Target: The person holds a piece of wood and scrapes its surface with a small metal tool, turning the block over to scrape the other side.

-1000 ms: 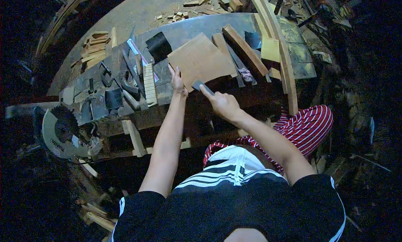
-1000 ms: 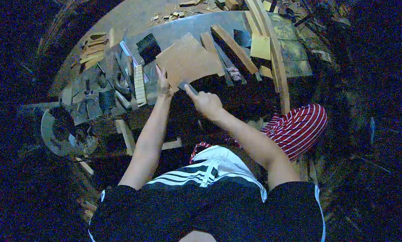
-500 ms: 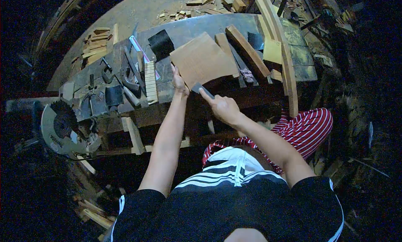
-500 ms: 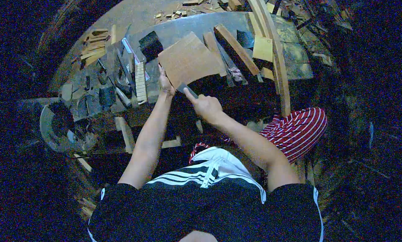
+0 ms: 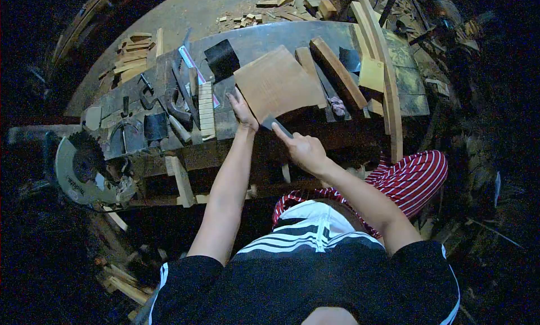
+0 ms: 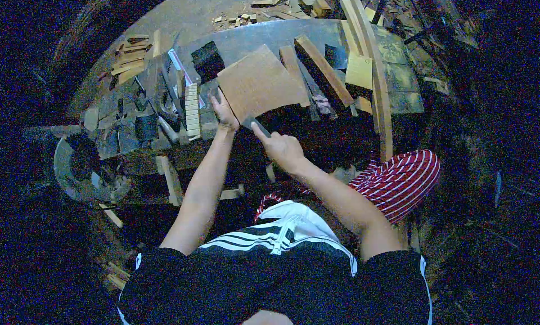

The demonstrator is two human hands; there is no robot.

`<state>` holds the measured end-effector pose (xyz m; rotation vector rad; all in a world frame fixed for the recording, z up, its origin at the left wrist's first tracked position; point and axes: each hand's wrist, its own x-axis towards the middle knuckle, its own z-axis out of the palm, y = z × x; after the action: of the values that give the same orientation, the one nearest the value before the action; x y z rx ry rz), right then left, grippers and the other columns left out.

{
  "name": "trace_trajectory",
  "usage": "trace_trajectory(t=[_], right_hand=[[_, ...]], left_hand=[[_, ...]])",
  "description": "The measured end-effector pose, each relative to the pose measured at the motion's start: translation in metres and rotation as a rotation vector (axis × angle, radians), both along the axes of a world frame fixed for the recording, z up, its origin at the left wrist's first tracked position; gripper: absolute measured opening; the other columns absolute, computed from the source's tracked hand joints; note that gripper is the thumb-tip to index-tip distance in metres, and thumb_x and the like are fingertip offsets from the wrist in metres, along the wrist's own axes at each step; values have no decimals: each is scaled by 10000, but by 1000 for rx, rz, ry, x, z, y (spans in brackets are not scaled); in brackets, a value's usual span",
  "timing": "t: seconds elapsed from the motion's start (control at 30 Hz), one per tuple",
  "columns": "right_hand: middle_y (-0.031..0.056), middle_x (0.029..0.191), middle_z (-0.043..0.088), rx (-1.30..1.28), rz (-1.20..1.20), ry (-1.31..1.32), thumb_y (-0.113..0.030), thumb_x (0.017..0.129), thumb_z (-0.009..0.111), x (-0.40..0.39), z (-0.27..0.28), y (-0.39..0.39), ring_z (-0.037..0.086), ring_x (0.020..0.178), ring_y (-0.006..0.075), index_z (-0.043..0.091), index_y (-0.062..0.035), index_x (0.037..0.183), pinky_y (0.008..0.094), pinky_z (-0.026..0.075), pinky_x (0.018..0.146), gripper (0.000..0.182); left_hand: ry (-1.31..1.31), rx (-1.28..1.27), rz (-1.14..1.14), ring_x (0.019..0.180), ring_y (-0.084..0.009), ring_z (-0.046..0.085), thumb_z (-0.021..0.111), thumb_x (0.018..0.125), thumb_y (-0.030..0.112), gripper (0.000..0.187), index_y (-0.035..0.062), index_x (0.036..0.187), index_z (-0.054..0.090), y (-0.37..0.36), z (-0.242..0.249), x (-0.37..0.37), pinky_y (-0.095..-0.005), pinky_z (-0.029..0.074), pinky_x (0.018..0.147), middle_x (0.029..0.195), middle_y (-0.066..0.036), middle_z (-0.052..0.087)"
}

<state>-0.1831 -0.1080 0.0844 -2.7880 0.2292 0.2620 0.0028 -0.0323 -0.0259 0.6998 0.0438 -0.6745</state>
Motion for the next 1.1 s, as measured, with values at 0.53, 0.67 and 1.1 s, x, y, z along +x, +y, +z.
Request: trace_trajectory(t=[0.53,0.67,1.1], right_hand=[[139,664,624,-68,-8,-204,-152,798,498,74,-29,-11,633,551,286,377,-244,1337,431,502,463,559],[159,688,625,-86,-37,-105,-142,794,497,65,-19,-9,632,584,311,338,-236,1357,437,504,494,592],[197,693,624,-31,-25,-40,-138,815,474,94,-27,-21,629,601,348,278,-224,1384,476,505,566,608]], left_hand=[[-73,44,150,1317,-241,231,107,914,584,704,98,1418,176,-14,5,-5,-376,145,1096,1435,-75,250],[-68,45,142,1316,-238,231,95,920,570,696,93,1422,161,-13,-9,-6,-373,135,1098,1444,-78,231],[-1051,1458,236,1326,-231,247,158,979,398,584,-29,1372,231,-11,-148,20,-335,159,1099,1446,-125,241]])
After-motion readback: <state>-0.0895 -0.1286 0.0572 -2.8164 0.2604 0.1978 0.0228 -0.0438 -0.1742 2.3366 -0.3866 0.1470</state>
